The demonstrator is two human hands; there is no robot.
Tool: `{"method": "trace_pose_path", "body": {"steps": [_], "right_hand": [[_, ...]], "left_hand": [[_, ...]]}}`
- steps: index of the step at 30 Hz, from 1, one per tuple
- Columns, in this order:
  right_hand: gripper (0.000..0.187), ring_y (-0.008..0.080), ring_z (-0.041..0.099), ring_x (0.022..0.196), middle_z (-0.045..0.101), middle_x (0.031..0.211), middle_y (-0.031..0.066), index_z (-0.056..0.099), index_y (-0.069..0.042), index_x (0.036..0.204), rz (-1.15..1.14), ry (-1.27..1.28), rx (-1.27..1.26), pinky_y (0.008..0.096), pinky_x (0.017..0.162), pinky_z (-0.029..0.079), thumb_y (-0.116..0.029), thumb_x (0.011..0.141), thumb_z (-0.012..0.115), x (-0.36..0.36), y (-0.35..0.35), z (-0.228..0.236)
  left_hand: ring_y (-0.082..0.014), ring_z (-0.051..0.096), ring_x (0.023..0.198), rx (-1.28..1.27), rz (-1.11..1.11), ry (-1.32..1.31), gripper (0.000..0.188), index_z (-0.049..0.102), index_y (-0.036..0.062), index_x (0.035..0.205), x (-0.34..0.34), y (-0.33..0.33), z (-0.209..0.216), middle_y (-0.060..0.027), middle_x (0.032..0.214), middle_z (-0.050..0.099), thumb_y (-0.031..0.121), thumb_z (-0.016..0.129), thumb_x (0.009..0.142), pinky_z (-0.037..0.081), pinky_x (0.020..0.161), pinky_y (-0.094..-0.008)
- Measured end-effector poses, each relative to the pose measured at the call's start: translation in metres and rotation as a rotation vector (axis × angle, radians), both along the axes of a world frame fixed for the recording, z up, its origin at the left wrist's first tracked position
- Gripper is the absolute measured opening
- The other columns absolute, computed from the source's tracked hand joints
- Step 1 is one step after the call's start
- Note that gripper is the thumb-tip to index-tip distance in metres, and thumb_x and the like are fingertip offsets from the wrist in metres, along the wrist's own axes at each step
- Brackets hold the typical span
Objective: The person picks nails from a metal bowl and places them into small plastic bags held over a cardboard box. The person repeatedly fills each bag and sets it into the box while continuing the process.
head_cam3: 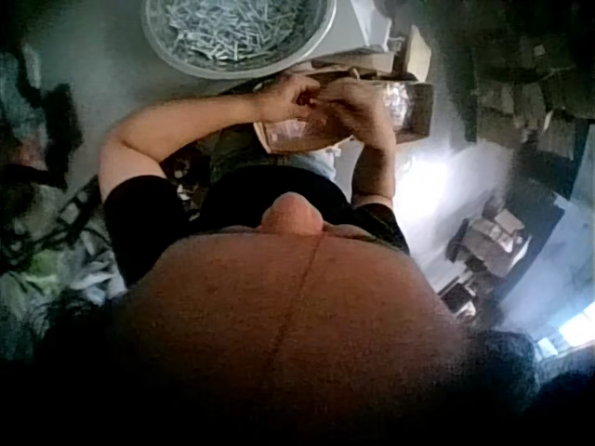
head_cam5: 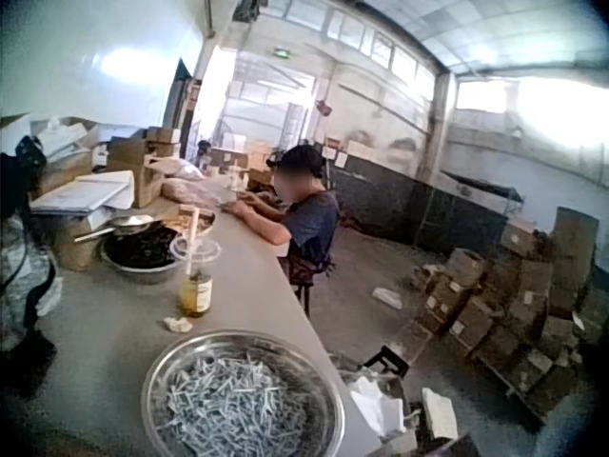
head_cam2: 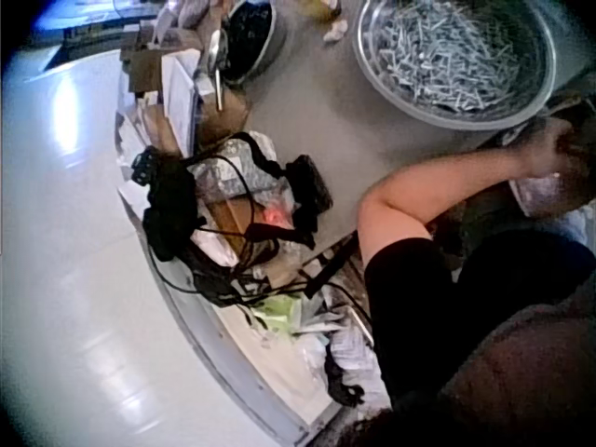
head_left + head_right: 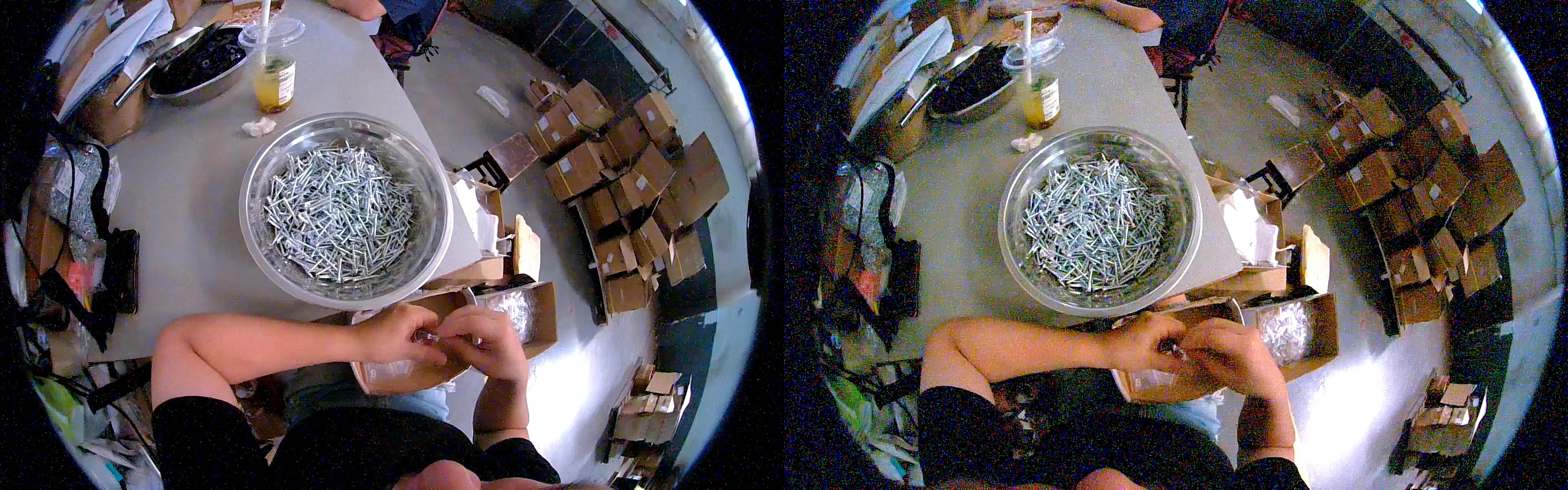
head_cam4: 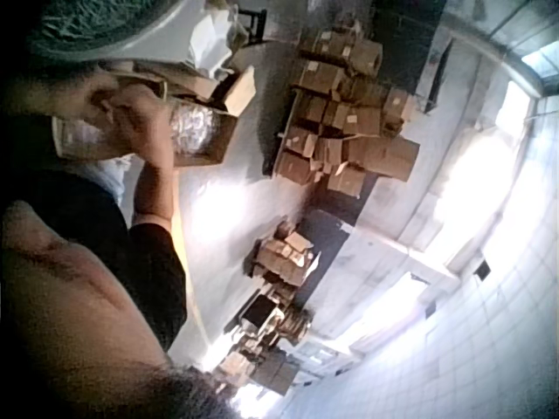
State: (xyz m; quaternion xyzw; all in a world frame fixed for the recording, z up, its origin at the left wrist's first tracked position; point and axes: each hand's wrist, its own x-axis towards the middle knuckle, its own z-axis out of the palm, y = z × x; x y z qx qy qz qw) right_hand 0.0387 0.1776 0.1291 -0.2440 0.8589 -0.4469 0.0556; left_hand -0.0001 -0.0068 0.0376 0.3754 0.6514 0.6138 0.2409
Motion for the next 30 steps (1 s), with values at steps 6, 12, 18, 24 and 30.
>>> {"method": "trace_pose_path", "body": {"steps": [6,12,18,24,30], "right_hand": [[0.016,0.0309,0.065,0.086,0.066,0.095,0.0108,0.068,-0.009,0.092,-0.032,0.010,0.092,0.0372,0.075,0.054,-0.009,0.076,0.072,0.011,-0.017,0.006],[0.022,0.0311,0.059,0.098,0.061,0.103,0.0109,0.069,-0.009,0.093,-0.016,0.090,0.185,0.0389,0.083,0.051,-0.010,0.072,0.075,0.015,-0.013,0.003],[0.018,0.0315,0.053,0.106,0.055,0.112,0.0145,0.066,-0.006,0.086,-0.072,0.123,0.030,0.0392,0.089,0.046,-0.004,0.070,0.074,0.018,-0.005,-0.012],[0.017,0.0275,0.060,0.093,0.058,0.108,0.0145,0.063,-0.005,0.080,-0.389,0.317,0.232,0.0346,0.081,0.049,0.004,0.068,0.072,0.016,0.001,-0.014],[0.019,0.0233,0.067,0.074,0.068,0.090,0.0117,0.064,-0.003,0.083,-0.290,0.212,0.189,0.0302,0.061,0.052,0.002,0.067,0.074,0.024,0.001,-0.014]], "left_hand": [[-0.0200,0.060,0.072,0.073,-0.079,0.068,0.041,0.061,0.0021,0.085,0.002,0.004,-0.021,-0.0104,0.078,0.062,0.035,0.080,0.072,0.047,0.066,-0.0339],[-0.0245,0.062,0.075,0.089,-0.118,0.080,0.045,0.063,0.0017,0.089,0.002,0.006,-0.017,-0.0136,0.081,0.064,0.040,0.080,0.071,0.048,0.069,-0.0364],[-0.0287,0.064,0.079,0.100,-0.029,0.166,0.047,0.062,0.0014,0.095,0.002,0.010,-0.028,-0.0155,0.085,0.065,0.043,0.074,0.077,0.049,0.072,-0.0384],[-0.0312,0.060,0.092,0.121,0.294,0.265,0.032,0.061,0.0004,0.096,0.007,0.011,-0.017,-0.0149,0.092,0.063,0.031,0.065,0.088,0.048,0.076,-0.0388],[-0.0309,0.057,0.085,0.123,0.172,0.226,0.016,0.061,0.0020,0.090,-0.002,-0.001,0.004,-0.0123,0.086,0.060,0.017,0.065,0.085,0.045,0.076,-0.0386]]}}
